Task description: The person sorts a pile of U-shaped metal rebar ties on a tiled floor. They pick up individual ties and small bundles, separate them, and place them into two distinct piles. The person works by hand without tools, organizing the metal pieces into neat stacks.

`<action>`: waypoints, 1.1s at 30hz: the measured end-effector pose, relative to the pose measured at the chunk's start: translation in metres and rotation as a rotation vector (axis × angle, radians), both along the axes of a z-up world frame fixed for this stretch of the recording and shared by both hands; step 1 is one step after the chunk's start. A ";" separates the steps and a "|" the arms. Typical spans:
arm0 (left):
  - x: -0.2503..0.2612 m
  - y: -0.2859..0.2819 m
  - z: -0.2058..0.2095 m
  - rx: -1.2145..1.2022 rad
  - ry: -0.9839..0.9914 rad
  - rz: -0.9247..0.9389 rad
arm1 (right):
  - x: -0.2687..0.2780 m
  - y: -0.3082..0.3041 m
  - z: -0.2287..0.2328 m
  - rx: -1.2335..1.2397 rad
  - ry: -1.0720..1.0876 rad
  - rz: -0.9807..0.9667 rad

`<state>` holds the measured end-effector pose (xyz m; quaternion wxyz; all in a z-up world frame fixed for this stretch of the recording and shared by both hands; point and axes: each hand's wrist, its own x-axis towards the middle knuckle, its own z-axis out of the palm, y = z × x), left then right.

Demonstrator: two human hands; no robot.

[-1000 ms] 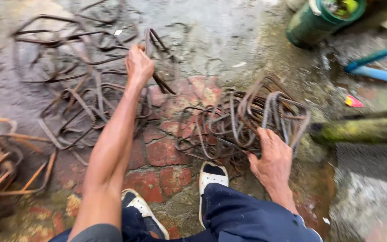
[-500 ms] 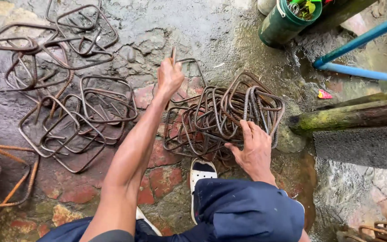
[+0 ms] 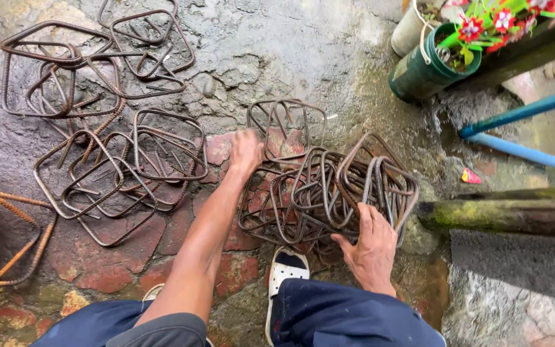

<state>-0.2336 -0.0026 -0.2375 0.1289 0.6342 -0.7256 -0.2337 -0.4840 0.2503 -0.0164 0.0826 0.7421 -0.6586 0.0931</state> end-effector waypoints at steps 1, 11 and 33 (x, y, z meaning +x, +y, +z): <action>0.002 0.000 -0.023 0.120 0.072 0.130 | -0.001 0.000 -0.001 0.002 0.009 -0.008; -0.060 -0.052 -0.037 1.174 1.765 0.934 | 0.001 -0.005 -0.005 0.014 0.046 -0.022; 0.141 0.009 0.185 0.436 0.559 0.650 | 0.003 -0.008 0.003 0.173 -0.008 -0.189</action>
